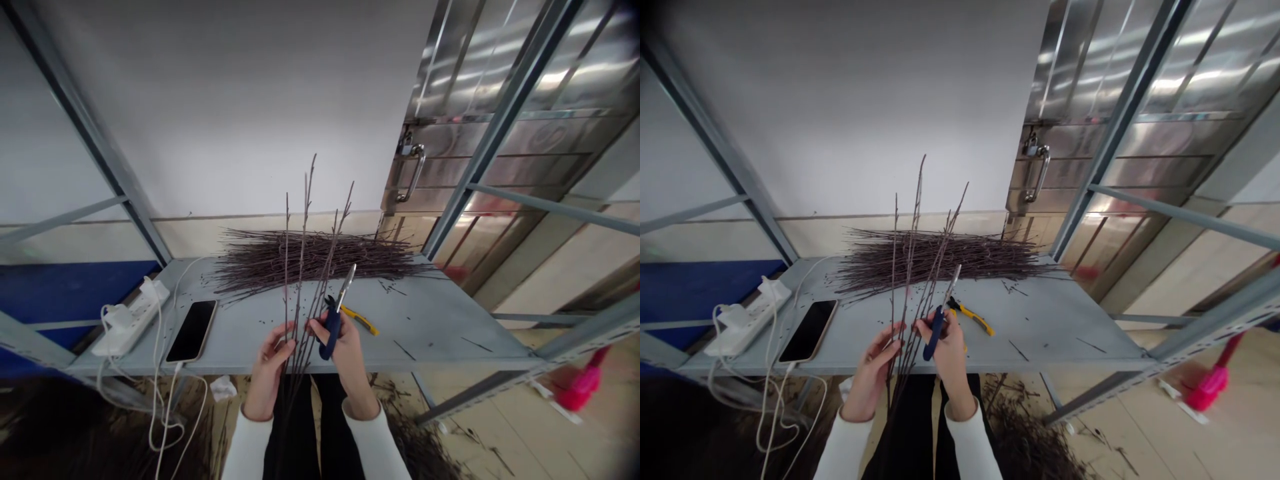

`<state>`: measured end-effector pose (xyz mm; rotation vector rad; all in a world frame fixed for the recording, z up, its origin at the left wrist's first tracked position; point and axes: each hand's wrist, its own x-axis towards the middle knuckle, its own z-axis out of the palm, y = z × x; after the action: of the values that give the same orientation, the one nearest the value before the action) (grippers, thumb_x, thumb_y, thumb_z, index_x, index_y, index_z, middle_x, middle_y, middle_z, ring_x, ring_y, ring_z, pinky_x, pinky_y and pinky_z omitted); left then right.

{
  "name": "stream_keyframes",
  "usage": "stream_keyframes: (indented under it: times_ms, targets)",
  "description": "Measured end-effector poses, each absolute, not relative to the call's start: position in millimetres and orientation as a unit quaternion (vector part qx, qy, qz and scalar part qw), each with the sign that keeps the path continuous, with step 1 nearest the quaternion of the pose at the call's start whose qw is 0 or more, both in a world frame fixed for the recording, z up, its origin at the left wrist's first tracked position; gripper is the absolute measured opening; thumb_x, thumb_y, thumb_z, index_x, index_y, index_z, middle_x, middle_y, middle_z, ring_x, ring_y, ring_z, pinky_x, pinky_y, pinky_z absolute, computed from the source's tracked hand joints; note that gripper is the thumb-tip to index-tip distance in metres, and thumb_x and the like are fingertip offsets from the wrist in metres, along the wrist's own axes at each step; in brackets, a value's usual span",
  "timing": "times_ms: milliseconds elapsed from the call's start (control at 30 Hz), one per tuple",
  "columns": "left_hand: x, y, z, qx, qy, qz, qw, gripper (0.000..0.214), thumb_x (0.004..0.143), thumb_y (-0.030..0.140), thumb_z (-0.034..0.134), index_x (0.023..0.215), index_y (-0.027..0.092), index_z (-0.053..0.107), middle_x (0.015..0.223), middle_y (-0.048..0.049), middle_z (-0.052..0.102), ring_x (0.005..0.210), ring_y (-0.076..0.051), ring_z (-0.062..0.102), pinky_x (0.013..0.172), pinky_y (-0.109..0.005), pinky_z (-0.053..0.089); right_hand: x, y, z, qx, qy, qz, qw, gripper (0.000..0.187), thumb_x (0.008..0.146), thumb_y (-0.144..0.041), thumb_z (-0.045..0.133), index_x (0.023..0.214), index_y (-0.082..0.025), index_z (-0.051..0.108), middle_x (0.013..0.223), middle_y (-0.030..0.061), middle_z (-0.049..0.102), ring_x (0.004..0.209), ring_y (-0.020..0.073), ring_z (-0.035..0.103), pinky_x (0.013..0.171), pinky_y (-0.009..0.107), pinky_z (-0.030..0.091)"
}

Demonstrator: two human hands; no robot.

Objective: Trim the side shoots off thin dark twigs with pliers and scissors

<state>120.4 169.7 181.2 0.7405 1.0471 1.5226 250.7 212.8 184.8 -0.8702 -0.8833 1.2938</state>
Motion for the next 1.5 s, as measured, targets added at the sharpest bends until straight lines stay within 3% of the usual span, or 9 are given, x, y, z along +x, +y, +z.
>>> stream_keyframes:
  times_ms: [100,300,600,800,1067,1500]
  targets:
    - [116.3,168.4,176.7,0.361,0.457,0.604,0.545,0.033,0.066,0.029,0.079,0.098,0.021,0.073,0.113,-0.0075,0.069,0.106,-0.023,0.059,0.089,-0.028,0.044,251.0,210.4,184.8,-0.381,-0.384,0.554,0.633,0.035,0.062,-0.036,0.080,0.078,-0.020,0.054,0.069,-0.0033,0.061,0.063,0.0144,0.064,0.068,0.031,0.055]
    - [115.8,164.7,164.7,0.387,0.458,0.542,0.589,0.026,0.066,0.037,0.080,0.079,0.015,0.074,0.077,-0.0040,0.070,0.072,-0.016,0.059,0.070,-0.024,0.044,251.6,208.6,185.2,-0.379,-0.374,0.549,0.644,0.035,0.063,-0.037,0.080,0.077,-0.021,0.052,0.069,-0.0027,0.063,0.064,0.0161,0.066,0.067,0.033,0.056]
    - [114.5,163.0,166.0,0.419,0.453,0.537,0.575,0.023,0.063,0.031,0.082,0.078,0.016,0.075,0.079,-0.0047,0.072,0.078,-0.018,0.061,0.076,-0.026,0.045,252.4,207.4,184.7,-0.371,-0.366,0.538,0.663,0.033,0.064,-0.034,0.080,0.077,-0.020,0.053,0.069,-0.0036,0.061,0.069,0.0164,0.068,0.069,0.031,0.057]
    - [124.0,164.2,162.7,0.340,0.470,0.614,0.535,0.024,0.062,0.032,0.082,0.079,0.016,0.077,0.082,-0.0046,0.074,0.079,-0.017,0.062,0.077,-0.024,0.046,253.7,204.9,192.6,-0.372,-0.367,0.523,0.674,0.036,0.064,-0.036,0.079,0.078,-0.021,0.050,0.070,-0.0042,0.062,0.062,0.0155,0.067,0.070,0.035,0.057]
    - [127.1,157.6,186.7,0.221,0.445,0.654,0.570,0.031,0.050,0.028,0.088,0.075,0.014,0.076,0.065,-0.0010,0.068,0.058,-0.008,0.056,0.058,-0.017,0.045,259.0,208.7,186.2,-0.400,-0.353,0.488,0.691,0.036,0.064,-0.038,0.078,0.080,-0.021,0.051,0.070,-0.0044,0.060,0.063,0.0157,0.067,0.066,0.032,0.055]
    - [133.1,150.5,200.9,0.228,0.403,0.610,0.643,0.036,0.050,0.030,0.089,0.077,0.012,0.073,0.062,-0.0006,0.067,0.042,-0.004,0.050,0.041,-0.015,0.042,250.6,214.0,183.0,-0.394,-0.372,0.500,0.676,0.037,0.066,-0.042,0.076,0.078,-0.022,0.046,0.070,-0.0038,0.059,0.058,0.0128,0.061,0.060,0.029,0.053]
